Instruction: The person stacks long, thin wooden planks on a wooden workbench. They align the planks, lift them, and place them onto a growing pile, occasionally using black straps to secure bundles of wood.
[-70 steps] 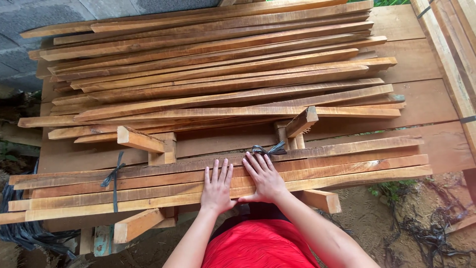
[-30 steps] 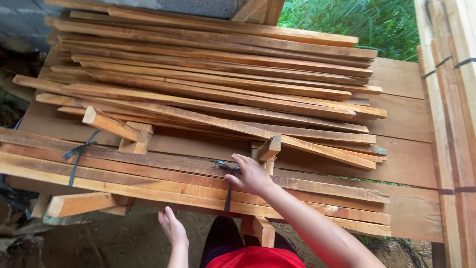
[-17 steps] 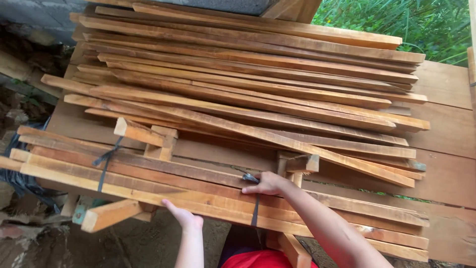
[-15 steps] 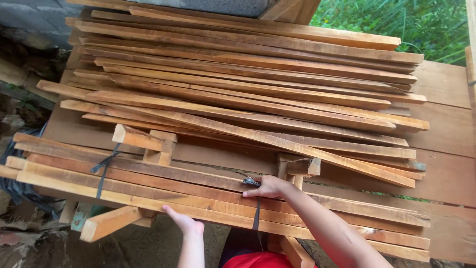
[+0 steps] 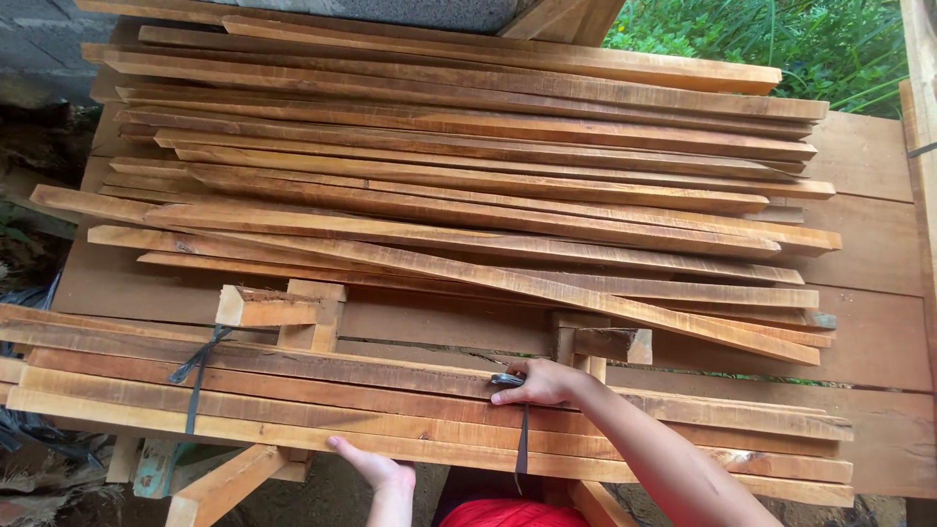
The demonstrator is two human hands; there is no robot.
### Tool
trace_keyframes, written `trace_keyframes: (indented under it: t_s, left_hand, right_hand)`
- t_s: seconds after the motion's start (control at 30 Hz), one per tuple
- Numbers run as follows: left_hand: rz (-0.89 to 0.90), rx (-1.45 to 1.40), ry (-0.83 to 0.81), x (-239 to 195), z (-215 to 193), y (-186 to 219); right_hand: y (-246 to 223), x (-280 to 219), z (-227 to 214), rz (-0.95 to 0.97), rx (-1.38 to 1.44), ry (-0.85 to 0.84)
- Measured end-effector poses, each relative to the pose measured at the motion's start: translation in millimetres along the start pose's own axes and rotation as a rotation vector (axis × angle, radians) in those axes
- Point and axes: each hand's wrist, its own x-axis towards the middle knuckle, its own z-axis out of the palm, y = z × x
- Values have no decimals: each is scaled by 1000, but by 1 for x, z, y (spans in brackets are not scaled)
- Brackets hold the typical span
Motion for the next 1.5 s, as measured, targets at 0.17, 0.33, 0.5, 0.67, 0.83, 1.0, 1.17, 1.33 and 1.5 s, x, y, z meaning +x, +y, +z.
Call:
trace_keyframes:
  t_s: [0.17, 0.33, 0.5, 0.67, 0.83, 1.0, 1.17, 1.33, 1.5]
  left_hand:
    - [-35, 58, 29, -11, 8, 8]
    - [-60, 105, 68, -17, 11, 14]
    - [-78, 67, 57, -26, 17, 17]
    - [14, -25, 24, -7, 11, 4]
    - [-9, 12, 105, -24, 23, 12]
    - [-16, -81, 80, -62, 34, 31]
    - [-45, -50, 46, -123, 48, 73]
    - [-43, -94, -40, -147, 48, 93]
    - [43, -98, -101, -169, 55, 108]
  right_hand:
    - [-3, 2, 0, 46, -8, -6]
    - [30, 43, 11, 71, 42, -83]
    - [25, 39, 12, 48, 54, -59]
    - [0, 13, 3, 16, 27, -23]
    - [-2, 0, -4, 31, -59, 68]
    - [-33, -55, -24, 12, -172, 109]
    - [-63, -105, -44, -4, -177, 152]
    - [-85, -148, -53, 2, -184, 184]
    - [-99, -186, -62, 1, -201, 230]
